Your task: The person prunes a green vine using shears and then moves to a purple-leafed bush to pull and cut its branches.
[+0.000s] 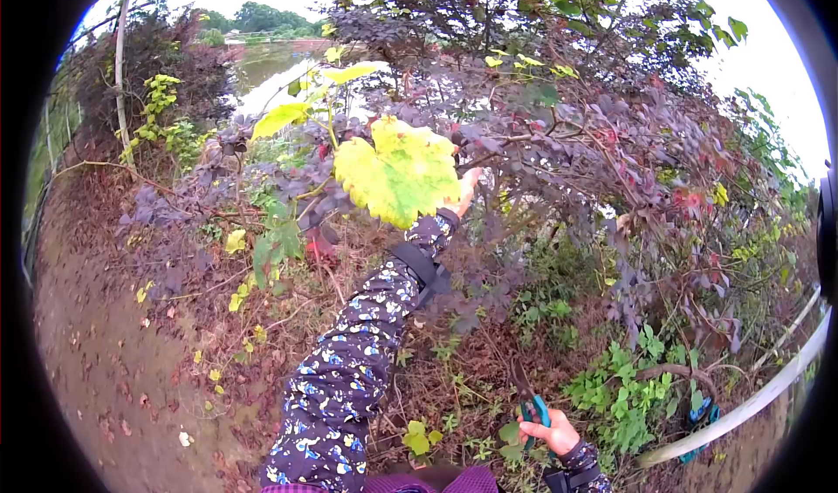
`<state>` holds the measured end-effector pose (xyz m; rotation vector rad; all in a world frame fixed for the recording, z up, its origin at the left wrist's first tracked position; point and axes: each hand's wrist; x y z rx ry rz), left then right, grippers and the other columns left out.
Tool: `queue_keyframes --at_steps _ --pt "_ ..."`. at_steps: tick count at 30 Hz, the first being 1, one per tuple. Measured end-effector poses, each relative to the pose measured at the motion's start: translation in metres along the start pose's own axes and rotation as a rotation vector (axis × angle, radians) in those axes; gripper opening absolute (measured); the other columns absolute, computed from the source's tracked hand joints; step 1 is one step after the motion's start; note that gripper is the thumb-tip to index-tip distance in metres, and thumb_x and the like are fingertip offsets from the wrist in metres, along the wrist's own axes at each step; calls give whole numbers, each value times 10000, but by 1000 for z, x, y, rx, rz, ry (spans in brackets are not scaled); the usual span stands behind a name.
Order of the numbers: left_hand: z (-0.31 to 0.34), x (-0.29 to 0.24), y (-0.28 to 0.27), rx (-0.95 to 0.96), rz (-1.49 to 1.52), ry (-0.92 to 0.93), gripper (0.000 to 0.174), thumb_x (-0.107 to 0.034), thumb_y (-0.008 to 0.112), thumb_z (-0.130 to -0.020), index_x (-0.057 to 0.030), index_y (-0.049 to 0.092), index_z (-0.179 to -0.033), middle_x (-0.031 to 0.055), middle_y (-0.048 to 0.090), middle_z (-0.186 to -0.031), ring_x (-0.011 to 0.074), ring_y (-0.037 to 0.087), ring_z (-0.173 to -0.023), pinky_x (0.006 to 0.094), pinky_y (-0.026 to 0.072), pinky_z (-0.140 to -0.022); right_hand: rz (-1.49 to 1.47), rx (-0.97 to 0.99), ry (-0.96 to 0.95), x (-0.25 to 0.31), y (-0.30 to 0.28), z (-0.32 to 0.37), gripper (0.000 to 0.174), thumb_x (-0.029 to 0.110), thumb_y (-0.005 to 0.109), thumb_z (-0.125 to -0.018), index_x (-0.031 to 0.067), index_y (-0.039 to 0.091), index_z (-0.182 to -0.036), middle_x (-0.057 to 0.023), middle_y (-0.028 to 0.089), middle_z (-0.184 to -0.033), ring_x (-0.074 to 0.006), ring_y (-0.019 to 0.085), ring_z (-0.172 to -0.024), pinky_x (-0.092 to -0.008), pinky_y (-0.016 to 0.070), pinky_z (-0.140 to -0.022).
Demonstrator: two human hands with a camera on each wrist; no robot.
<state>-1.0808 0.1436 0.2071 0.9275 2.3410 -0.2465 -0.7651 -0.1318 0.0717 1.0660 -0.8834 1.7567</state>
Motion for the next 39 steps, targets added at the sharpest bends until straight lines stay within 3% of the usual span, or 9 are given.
queue_keyframes --at_steps 3,6,10,14,26,28,31,34,39 --pt "0 -2 7 -104 -109 133 600 -206 708 -694 -58 457 -1219 137 544 -1009 308 559 -960 381 451 -829 26 -6 -138 45 2 -10 287 155 656 -816 -51 563 -994 -74 617 -797 -155 599 -728 -289 481 -699" --pt "-18 -20 -8 273 -116 -76 493 -241 683 -716 -19 532 -1130 180 621 -991 326 600 -913 381 462 -812 70 12 -336 103 8 -25 306 188 622 -841 -45 539 -1022 -75 613 -813 -154 594 -756 -300 474 -725" --pt "-28 -19 -20 443 -77 -113 320 -226 676 -730 7 609 -939 144 652 -806 241 629 -774 349 479 -734 66 24 -505 167 12 -61 338 251 594 -859 -36 532 -1025 -75 613 -815 -156 586 -768 -309 458 -754" --pt "-37 -41 -47 590 243 -372 167 -180 561 -851 -37 574 -765 15 564 -597 62 453 -366 226 342 -336 65 28 -509 216 17 -99 397 307 631 -830 -35 547 -1013 -78 616 -811 -138 587 -733 -288 459 -696" --pt "-36 -53 -52 657 111 -279 216 -201 541 -883 -26 572 -760 8 524 -539 74 439 -361 240 344 -343 86 -89 -547 252 32 -160 368 356 653 -805 12 573 -909 -37 605 -740 -119 565 -663 -264 441 -641" --pt "-36 -51 -50 614 95 -350 217 -199 559 -820 -11 584 -715 64 555 -551 156 530 -517 334 416 -535 95 -109 -579 249 31 -164 332 337 644 -813 20 572 -877 -25 595 -731 -108 545 -655 -266 442 -641" --pt "-31 -46 -51 627 123 -270 208 -211 569 -867 -32 585 -762 -8 500 -532 68 432 -395 247 342 -378 91 -141 -561 246 30 -160 360 356 645 -805 11 580 -881 -38 595 -725 -131 545 -665 -289 436 -645" --pt "-27 -48 -48 658 58 -136 204 -214 583 -848 -22 601 -780 -14 490 -536 75 439 -451 269 365 -443 357 -295 -662 240 20 -176 403 382 649 -791 -3 587 -893 -62 598 -728 -163 549 -674 -316 431 -652" --pt "-15 -53 -44 704 -47 -116 208 -216 577 -838 -13 617 -830 -13 485 -560 77 440 -521 284 372 -493 304 -327 -697 239 18 -181 422 387 656 -781 -15 586 -891 -71 590 -706 -174 542 -665 -331 424 -642"
Point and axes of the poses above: each hand's wrist, its own z-axis away from the middle knuckle, its own y-axis out of the palm, x = y × z
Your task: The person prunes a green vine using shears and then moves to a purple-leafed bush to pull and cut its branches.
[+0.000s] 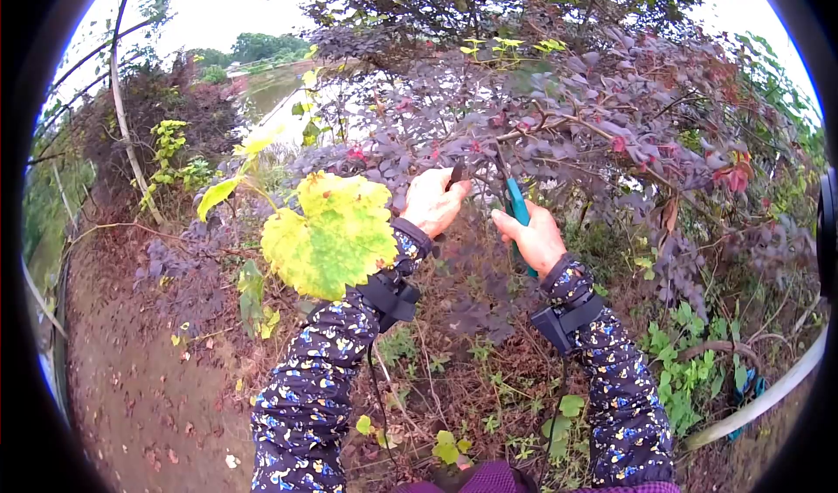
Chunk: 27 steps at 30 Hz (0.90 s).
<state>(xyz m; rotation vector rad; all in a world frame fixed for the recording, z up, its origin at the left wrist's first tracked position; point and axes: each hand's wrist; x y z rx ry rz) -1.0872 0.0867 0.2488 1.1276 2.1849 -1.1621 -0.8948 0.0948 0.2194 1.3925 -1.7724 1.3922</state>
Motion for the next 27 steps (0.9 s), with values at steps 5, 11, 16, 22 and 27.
queue_keyframes --at_steps 5,11,16,22,27 --pt "-1 10 0 -19 22 -2 256 -232 579 -798 8 585 -885 176 594 -712 270 578 -660 360 450 -651 -246 51 -30 10 -3 14 320 329 630 -825 14 575 -811 -31 570 -657 -111 529 -579 -272 435 -553" --pt "-4 21 -7 -257 50 61 254 -196 626 -800 -47 569 -998 49 557 -702 144 519 -623 290 435 -587 -294 165 26 9 -8 21 298 322 626 -830 38 559 -773 -24 564 -617 -105 524 -531 -260 426 -526" --pt "-15 29 4 -359 -32 -8 210 -181 632 -822 -59 582 -986 -12 510 -649 57 432 -561 238 382 -512 -268 180 38 9 -8 25 300 326 589 -855 35 550 -795 -30 558 -643 -122 530 -547 -263 410 -518" --pt "-19 106 38 -137 76 188 119 -110 539 -835 -11 599 -864 -16 540 -645 68 469 -576 247 388 -512 -747 369 341 -9 -13 41 289 315 553 -891 32 540 -837 -14 493 -612 -106 463 -537 -263 365 -504" --pt "96 46 7 310 243 -207 148 -73 494 -824 -50 615 -908 7 566 -693 89 510 -619 254 417 -548 -628 514 429 -33 -15 138 330 370 558 -878 41 553 -873 -26 560 -674 -139 558 -627 -283 432 -588"
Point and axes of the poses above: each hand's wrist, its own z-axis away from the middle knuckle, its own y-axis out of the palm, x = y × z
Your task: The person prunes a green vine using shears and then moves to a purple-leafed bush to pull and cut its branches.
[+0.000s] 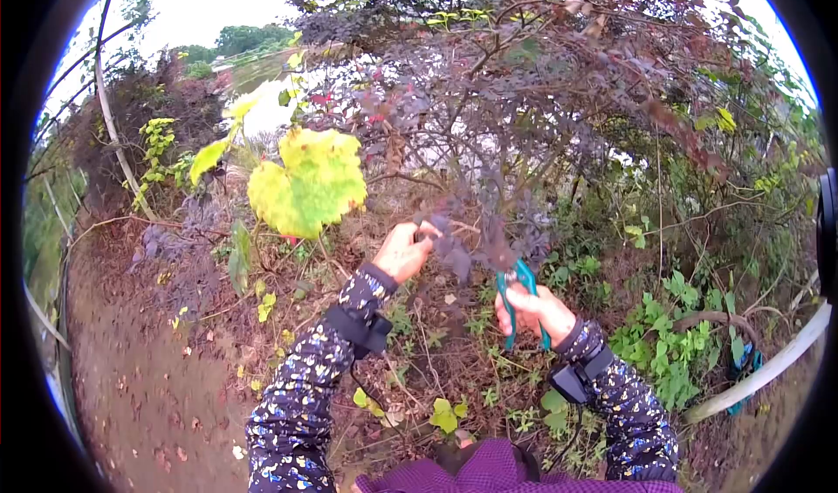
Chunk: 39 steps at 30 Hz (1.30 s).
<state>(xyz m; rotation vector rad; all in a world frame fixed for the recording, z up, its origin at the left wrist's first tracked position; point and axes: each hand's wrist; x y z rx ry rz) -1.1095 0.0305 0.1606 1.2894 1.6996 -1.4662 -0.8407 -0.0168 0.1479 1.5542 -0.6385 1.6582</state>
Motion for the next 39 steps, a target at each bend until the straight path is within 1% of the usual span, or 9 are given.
queue_keyframes --at_steps 1,3,7,9,13,19,27,33,39 --pt "23 5 1 114 13 -58 149 -83 514 -823 -47 614 -928 22 587 -736 100 539 -673 249 438 -599 124 -18 93 -21 -5 11 347 383 550 -878 40 547 -926 -24 578 -696 -142 577 -656 -287 433 -599" --pt "67 73 17 189 1126 -298 162 -136 573 -816 -18 607 -922 59 614 -874 126 566 -843 249 448 -746 330 -9 213 -76 -16 30 344 388 544 -879 49 551 -936 -31 612 -743 -137 601 -689 -282 451 -605" --pt "190 119 15 173 431 -247 144 -87 604 -806 12 616 -910 64 618 -938 129 562 -904 254 442 -794 149 -185 494 -174 -4 86 340 361 612 -847 28 612 -777 -40 617 -684 -141 598 -633 -284 472 -613" --pt "230 117 11 146 217 -478 143 12 535 -794 15 633 -898 56 633 -920 117 576 -837 264 454 -774 18 -263 577 -208 5 111 344 360 617 -846 22 622 -787 -44 621 -676 -140 599 -606 -267 465 -567" --pt "259 121 17 6 613 -468 104 -61 608 -779 3 638 -854 40 625 -866 94 556 -762 218 443 -658 -81 -328 625 -231 13 125 245 285 593 -873 43 594 -908 -38 622 -731 -153 618 -639 -281 490 -575" --pt "232 122 38 15 1066 -502 196 -135 491 -894 33 588 -925 45 622 -869 104 593 -736 194 472 -654 -138 -378 571 -195 44 111 290 306 627 -852 28 585 -919 -45 615 -761 -150 605 -656 -280 490 -620" --pt "230 133 47 7 1150 -501 268 8 589 -812 21 511 -1067 116 610 -939 200 621 -859 313 536 -696 -107 -229 567 -195 46 90 327 358 655 -827 45 591 -893 -27 616 -747 -124 593 -656 -271 475 -616" --pt "221 121 39 -291 -26 -467 385 -161 731 -732 74 596 -1006 143 619 -904 171 623 -786 290 513 -689 -89 -55 545 -191 14 63 317 306 649 -843 2 588 -905 -48 610 -767 -128 591 -677 -275 494 -645" --pt "125 13 69 -291 179 -230 182 -78 665 -800 -11 656 -969 63 611 -904 127 600 -800 258 489 -711 -78 -20 532 -170 -53 62 334 327 659 -830 3 607 -888 -39 631 -772 -116 592 -688 -268 490 -649"
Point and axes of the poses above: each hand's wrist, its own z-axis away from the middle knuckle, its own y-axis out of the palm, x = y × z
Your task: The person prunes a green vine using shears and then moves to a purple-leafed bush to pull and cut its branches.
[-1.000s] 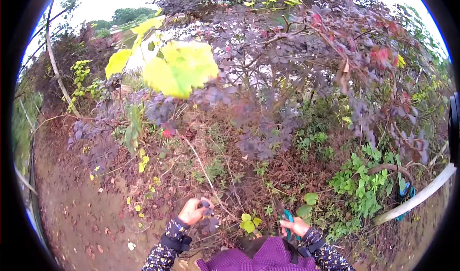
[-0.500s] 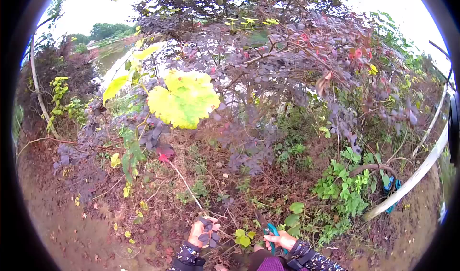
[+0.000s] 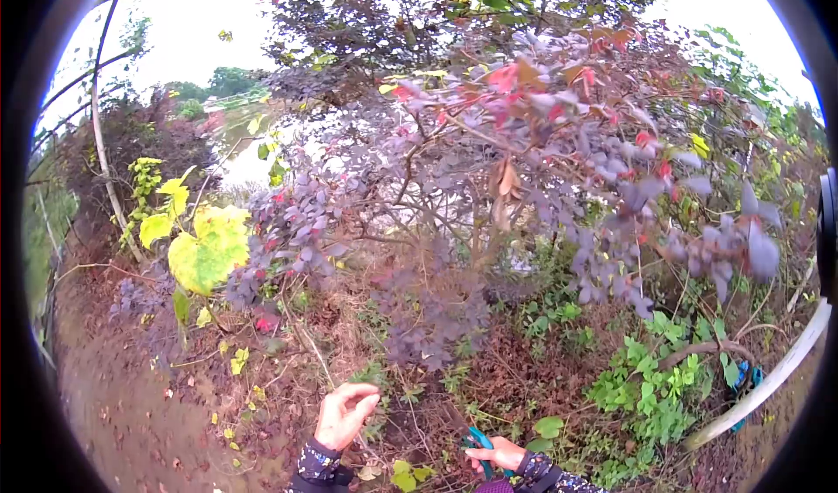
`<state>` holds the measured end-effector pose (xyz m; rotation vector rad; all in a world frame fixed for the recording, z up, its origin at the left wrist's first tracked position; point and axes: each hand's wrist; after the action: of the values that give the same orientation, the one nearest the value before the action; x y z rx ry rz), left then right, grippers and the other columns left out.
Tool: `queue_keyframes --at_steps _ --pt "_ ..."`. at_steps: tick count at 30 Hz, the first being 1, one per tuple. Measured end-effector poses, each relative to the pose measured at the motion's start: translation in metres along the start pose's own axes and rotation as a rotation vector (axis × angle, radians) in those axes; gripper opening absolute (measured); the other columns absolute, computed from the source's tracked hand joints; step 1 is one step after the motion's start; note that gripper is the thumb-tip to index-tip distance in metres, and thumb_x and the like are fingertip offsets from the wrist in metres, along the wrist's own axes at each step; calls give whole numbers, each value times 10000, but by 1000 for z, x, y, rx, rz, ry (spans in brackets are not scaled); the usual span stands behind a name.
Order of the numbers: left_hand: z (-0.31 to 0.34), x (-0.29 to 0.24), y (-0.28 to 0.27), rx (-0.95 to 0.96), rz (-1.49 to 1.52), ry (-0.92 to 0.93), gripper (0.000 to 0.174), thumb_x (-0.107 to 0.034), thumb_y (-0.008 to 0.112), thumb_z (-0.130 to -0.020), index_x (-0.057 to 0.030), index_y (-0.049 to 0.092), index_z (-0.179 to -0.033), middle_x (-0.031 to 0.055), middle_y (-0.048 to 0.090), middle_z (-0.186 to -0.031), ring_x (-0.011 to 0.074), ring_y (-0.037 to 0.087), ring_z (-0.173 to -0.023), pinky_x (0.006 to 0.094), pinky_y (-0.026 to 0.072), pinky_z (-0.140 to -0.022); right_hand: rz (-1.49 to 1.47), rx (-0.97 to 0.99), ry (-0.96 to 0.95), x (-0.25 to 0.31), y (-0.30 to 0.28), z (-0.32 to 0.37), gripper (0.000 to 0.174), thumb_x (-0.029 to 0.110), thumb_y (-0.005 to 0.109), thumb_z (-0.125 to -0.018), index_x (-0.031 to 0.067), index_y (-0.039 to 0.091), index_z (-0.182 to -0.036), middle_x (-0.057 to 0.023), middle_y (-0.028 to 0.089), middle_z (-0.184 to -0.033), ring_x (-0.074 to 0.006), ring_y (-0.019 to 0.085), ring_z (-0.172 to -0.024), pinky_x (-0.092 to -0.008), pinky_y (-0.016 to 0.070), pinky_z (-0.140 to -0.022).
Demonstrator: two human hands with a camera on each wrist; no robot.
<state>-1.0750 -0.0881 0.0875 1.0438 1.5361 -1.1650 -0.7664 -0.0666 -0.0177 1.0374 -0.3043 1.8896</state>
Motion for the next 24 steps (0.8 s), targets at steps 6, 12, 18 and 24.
queue_keyframes --at_steps 6,12,18,24 --pt "-55 -168 66 11 373 503 361 -239 577 -886 27 550 -1129 82 604 -980 134 579 -889 286 469 -777 144 54 33 0 -73 -6 322 361 623 -848 44 601 -901 -12 607 -692 -112 596 -676 -254 463 -623" --pt "-85 -275 103 98 668 542 514 -429 547 -885 32 521 -1109 72 578 -915 170 595 -770 298 477 -690 34 230 15 -7 -95 -22 330 261 631 -855 -21 576 -1018 -74 632 -808 -146 618 -713 -288 514 -670" --pt "-66 -295 108 197 687 418 291 -297 513 -931 -9 550 -932 12 458 -537 120 424 -396 239 319 -390 78 235 16 -7 -81 -24 332 255 636 -849 -15 571 -1031 -79 634 -826 -147 611 -731 -297 507 -700" --pt "-56 -256 53 160 652 557 294 -343 445 -948 -53 493 -951 -10 397 -545 104 386 -387 232 263 -320 55 108 -90 8 -68 9 325 322 664 -822 3 609 -862 -60 634 -725 -138 609 -650 -287 503 -617"
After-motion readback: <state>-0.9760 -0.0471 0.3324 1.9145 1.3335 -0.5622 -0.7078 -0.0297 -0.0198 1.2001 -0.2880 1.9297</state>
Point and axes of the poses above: each hand's wrist, its own z-axis away from the middle knuckle, its own y-axis out of the palm, x = y × z
